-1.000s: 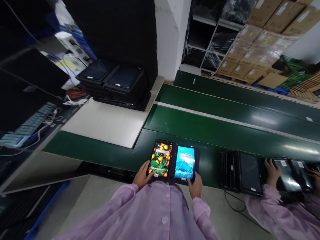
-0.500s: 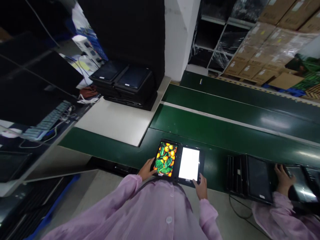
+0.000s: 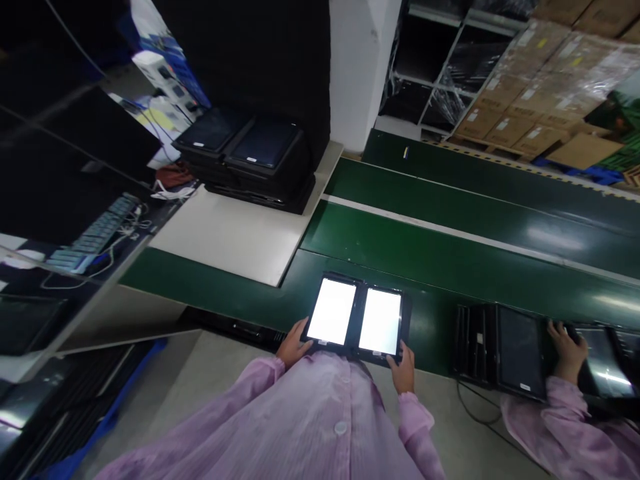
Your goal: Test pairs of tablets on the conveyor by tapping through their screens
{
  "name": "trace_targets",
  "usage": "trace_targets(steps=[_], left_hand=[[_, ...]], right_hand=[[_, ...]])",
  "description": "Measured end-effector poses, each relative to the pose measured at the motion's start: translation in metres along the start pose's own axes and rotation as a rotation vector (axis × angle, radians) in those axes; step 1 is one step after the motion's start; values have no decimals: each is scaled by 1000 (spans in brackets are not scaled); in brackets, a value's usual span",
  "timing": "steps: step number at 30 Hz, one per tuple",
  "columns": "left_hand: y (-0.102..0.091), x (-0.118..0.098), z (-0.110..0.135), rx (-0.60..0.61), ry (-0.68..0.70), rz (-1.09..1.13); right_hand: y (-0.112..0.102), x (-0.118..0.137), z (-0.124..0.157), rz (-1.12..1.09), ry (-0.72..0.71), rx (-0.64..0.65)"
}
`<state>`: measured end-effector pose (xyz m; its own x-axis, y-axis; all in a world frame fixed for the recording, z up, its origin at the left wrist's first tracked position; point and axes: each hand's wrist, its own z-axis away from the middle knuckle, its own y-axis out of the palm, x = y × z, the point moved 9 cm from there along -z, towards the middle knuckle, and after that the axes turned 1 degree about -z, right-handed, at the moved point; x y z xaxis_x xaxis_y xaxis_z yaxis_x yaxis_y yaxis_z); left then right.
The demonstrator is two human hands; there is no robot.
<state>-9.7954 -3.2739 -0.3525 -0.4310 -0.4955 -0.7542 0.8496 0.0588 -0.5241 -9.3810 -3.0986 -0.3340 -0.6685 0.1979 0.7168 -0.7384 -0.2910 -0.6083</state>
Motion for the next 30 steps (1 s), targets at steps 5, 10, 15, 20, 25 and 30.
trace_targets(steps=[5,10,15,20,25,30], left_hand=[[-1,-3,-1,-32,6,-11],[-3,-10,-7,-105,-23,-81],[-4,-18,-12,-156,-59,-198],[-8,-23,-15,-171,-130,-260],[-12,-29,-15,-196,-131,-245],[-12,-29,-14,-175,-151,-207]], right_hand=[[1,4,-1,59,-2,-39],[4,18,3,181,4,-165],[5,32,4,276,54,-265],[4,33,1,289,65,-265],[3,29,-2,277,51,-256],[4,26,-4,255,73,-232]])
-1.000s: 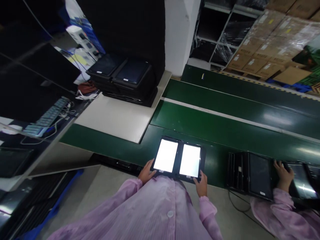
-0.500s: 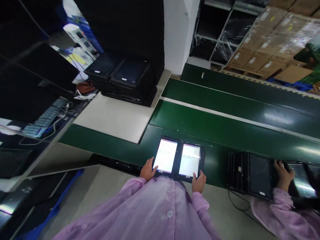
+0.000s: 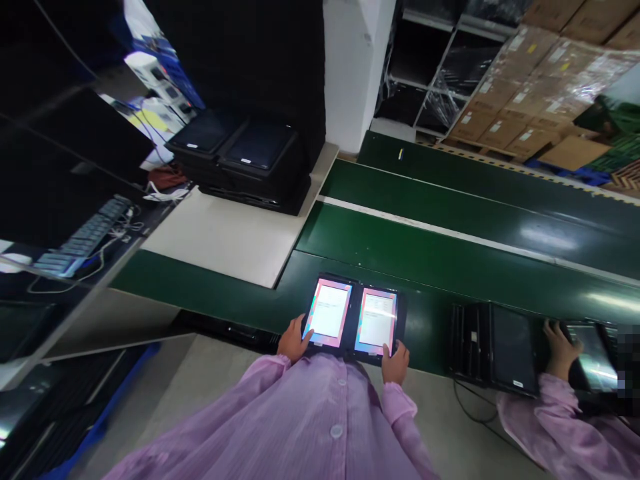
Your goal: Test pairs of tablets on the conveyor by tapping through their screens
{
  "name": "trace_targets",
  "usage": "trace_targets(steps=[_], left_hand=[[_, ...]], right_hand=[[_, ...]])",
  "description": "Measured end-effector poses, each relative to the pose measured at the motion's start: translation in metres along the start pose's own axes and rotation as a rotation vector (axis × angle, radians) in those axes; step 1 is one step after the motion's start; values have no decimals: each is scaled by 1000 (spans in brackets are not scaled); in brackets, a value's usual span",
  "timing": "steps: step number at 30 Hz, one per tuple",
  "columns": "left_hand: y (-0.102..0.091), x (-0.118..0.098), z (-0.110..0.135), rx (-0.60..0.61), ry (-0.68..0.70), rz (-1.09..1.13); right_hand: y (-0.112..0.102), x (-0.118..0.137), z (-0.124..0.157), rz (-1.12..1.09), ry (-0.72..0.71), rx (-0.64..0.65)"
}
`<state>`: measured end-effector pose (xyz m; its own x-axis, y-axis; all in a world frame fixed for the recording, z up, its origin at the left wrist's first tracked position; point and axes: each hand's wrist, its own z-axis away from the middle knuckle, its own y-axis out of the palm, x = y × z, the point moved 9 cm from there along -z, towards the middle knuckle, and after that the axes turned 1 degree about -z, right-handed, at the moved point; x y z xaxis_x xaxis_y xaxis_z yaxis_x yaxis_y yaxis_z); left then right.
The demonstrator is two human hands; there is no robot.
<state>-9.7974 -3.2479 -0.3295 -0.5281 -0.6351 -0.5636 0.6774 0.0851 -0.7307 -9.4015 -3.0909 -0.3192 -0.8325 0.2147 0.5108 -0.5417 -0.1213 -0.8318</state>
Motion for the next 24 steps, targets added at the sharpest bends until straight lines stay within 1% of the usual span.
trace_targets(steps=[4,7,11,13,15,16,17,19,21,22,23,24], left_hand=[[1,0,1,24,-30,24],[0,0,3,20,-51,40],[-1,0,4,23,-70,60],[-1,0,4,30,-81,64],[0,2,5,40,-90,68],[0,3,5,34,-87,69],[-2,2,5,14,-73,68],[-11,-2,6,-65,-12,49],[-20,-12,9,-135,64,-3],[-22,-18,11,-137,102,-34],[-21,-24,13,-114,136,-60],[-18,-32,15,-76,167,-79]], right_hand=[[0,1,0,-18,-9,1],[-1,0,-2,-51,-5,1],[-7,1,-4,-94,10,40],[-15,7,-1,-109,5,52],[-23,20,9,-171,0,65],[-23,28,17,-242,17,97],[-18,37,27,-347,53,160],[4,59,51,-632,180,357],[27,89,76,-872,291,542],[36,105,84,-919,299,614],[41,120,88,-903,257,664],[42,134,87,-826,160,686]])
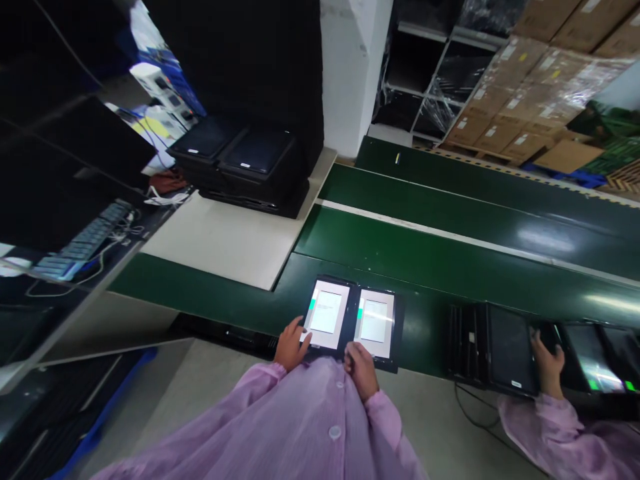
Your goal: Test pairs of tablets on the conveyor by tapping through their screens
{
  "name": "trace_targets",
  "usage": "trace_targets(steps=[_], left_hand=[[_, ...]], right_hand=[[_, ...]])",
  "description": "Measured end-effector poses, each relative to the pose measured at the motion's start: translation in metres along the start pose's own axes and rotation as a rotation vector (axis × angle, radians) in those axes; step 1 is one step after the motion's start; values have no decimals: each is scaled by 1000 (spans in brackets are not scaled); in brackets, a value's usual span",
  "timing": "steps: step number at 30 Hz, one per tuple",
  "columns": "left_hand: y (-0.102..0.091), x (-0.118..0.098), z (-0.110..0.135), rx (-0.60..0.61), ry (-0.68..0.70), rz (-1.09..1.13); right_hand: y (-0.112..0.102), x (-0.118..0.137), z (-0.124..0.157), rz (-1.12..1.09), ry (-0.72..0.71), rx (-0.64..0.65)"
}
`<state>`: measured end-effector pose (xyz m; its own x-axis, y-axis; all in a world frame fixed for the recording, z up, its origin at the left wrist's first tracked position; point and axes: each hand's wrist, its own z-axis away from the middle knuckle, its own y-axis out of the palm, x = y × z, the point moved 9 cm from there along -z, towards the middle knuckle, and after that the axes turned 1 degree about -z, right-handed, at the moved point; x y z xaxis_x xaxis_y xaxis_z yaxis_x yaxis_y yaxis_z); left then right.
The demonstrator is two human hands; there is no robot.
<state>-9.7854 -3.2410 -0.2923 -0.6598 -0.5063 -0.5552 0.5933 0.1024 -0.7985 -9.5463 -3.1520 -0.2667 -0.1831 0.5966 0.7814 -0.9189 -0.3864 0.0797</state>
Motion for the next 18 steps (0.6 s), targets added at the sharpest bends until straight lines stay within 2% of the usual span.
trace_targets(steps=[2,4,5,7,9,11,14,16,18], left_hand=[[6,-17,4,87,47,-16],[15,-31,8,163,48,-46],[19,-36,10,202,36,-69],[30,-47,13,299,24,-101],[40,-60,14,398,73,-71],[43,-75,13,468,163,3],[34,-83,8,433,190,61],[25,-75,3,340,103,38],[23,-69,2,304,42,11]], right_hand=[[13,24,-7,350,-183,43],[16,44,-12,717,-366,22],[14,48,-16,859,-410,4],[2,46,-25,1061,-392,-14],[-20,38,-33,1188,-321,-36],[-48,32,-36,1266,-248,-117],[-80,31,-35,1312,-194,-270],[-78,29,-34,1316,-222,-245],[-65,23,-33,1303,-264,-142]])
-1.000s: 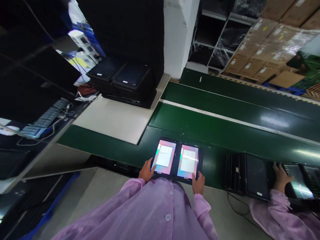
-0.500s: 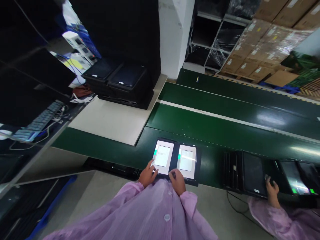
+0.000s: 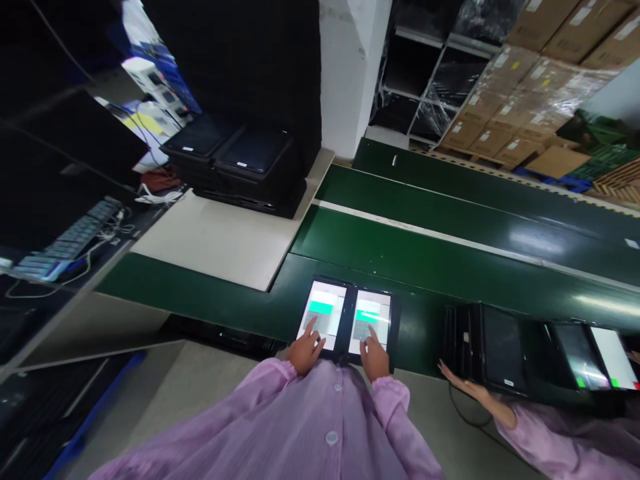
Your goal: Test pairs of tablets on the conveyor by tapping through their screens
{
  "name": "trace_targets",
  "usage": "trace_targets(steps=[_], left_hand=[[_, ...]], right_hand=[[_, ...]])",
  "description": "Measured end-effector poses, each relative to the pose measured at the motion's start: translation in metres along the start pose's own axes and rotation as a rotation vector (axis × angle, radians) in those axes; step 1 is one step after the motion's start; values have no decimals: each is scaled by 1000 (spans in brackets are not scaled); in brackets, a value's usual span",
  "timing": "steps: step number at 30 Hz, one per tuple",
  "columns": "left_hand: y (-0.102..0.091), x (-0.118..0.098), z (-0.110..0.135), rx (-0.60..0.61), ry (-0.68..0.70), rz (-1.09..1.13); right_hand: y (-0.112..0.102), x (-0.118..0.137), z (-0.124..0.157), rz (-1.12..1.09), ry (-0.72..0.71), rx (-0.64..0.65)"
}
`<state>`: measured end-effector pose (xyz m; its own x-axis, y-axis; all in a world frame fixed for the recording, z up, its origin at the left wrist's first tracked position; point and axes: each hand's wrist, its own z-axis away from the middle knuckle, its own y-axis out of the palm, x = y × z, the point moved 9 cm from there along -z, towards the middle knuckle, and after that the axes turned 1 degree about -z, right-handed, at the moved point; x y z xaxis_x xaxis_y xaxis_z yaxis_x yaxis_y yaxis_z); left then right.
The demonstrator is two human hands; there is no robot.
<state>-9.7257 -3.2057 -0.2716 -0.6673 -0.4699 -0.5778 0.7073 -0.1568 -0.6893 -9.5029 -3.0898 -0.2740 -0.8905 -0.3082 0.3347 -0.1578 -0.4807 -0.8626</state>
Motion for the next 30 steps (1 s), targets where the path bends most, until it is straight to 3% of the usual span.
trace_targets(steps=[5,9,13,17,21,24,30], left_hand=[[18,-4,0,120,71,-29],[12,-9,-2,81,101,-40],[6,-12,-7,27,141,-45],[14,-8,-13,50,165,-122],[15,-6,-14,43,196,-154],[14,-6,-13,79,182,-156],[1,1,-7,62,90,-213]], right_hand=[[5,-7,5,-51,78,6],[-3,-17,7,-132,57,-59],[-9,-26,7,-162,124,-118],[-5,-22,9,-92,143,-61],[-7,-22,12,-83,138,-107],[-5,-25,14,-99,107,-103],[-12,-42,23,-221,124,-225]])
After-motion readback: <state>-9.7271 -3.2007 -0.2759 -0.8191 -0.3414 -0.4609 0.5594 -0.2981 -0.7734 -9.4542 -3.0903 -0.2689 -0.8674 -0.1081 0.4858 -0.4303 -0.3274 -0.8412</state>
